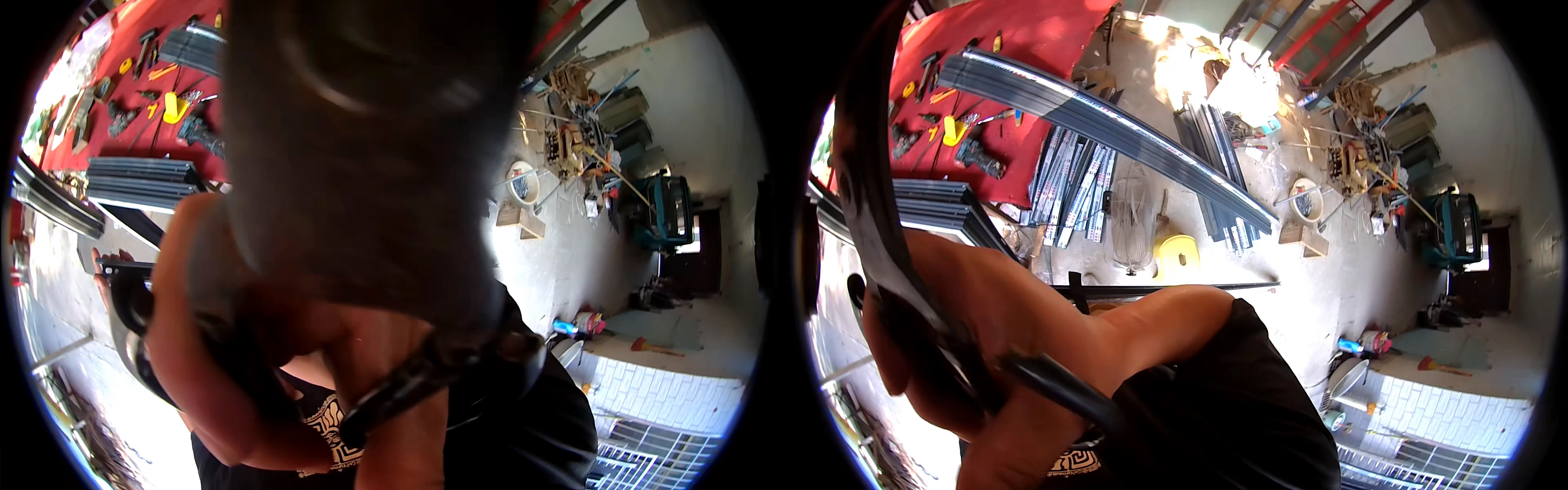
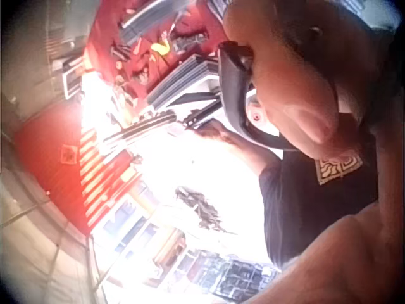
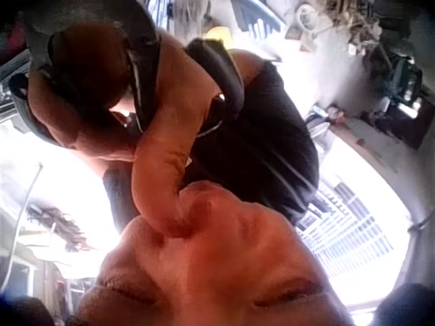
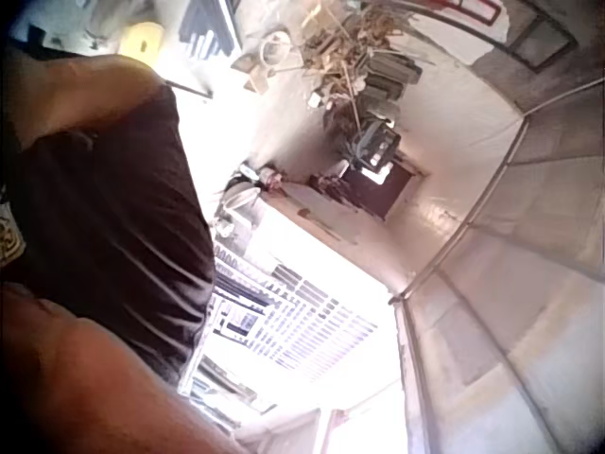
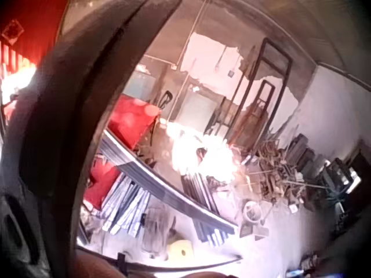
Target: The person inserts a black rubber seal into the groove of metal window frames using shears to cut the strip to length and pressing it into place by hand.
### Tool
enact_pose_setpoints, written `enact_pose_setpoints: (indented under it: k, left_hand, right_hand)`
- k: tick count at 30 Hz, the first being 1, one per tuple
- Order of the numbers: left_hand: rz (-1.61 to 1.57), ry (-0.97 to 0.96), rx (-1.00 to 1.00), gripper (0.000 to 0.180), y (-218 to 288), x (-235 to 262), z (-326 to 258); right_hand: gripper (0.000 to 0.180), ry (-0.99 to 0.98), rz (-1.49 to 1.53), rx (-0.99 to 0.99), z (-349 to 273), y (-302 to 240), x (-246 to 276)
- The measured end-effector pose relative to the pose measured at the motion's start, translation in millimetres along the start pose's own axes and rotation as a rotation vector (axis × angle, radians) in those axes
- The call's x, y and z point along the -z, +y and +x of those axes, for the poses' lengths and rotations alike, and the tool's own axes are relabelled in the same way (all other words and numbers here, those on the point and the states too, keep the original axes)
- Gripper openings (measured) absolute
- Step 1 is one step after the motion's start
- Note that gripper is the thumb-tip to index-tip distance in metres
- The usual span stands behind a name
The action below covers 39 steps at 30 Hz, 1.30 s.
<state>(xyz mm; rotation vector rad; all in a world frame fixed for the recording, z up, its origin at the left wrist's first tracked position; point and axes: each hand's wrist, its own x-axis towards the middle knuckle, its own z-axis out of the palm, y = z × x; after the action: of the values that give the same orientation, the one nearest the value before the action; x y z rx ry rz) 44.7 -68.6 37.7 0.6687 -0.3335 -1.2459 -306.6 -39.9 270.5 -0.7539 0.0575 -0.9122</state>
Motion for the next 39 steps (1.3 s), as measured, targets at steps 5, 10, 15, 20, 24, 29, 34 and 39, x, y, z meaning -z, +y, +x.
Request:
enact_pose_setpoints:
  k: [5,10,15,20,24,29,34,39]
  left_hand:
    - [0.038,0.002,0.007,0.057,8,5,44]
    - [0.009,-0.187,-0.066,0.055,-3,39,113]
    - [0.013,-0.251,0.031,0.053,-8,25,156]
    - [-0.003,-0.312,0.116,0.067,-22,5,189]
    - [-0.145,-0.375,0.199,0.073,-27,-13,203]
    - [-0.16,-0.507,0.202,0.091,-37,-69,180]
    - [-0.015,-0.435,0.145,0.085,-17,-60,192]
    - [-0.062,-0.416,0.083,0.075,-1,-53,204]
  right_hand:
    - [0.093,-0.03,-0.042,0.194,-19,-19,33]
    - [0.066,0.475,-0.612,0.353,-41,-31,62]
    - [0.039,0.969,-1.152,-0.077,-104,40,202]
    - [0.047,1.274,-1.399,-0.369,-186,112,287]
    - [0.053,1.322,-1.432,-0.394,-216,134,302]
    - [0.046,1.407,-1.504,-0.361,-244,135,314]
    - [0.049,1.441,-1.421,-0.364,-255,126,315]
    - [0.048,1.365,-1.517,-0.276,-246,126,312]
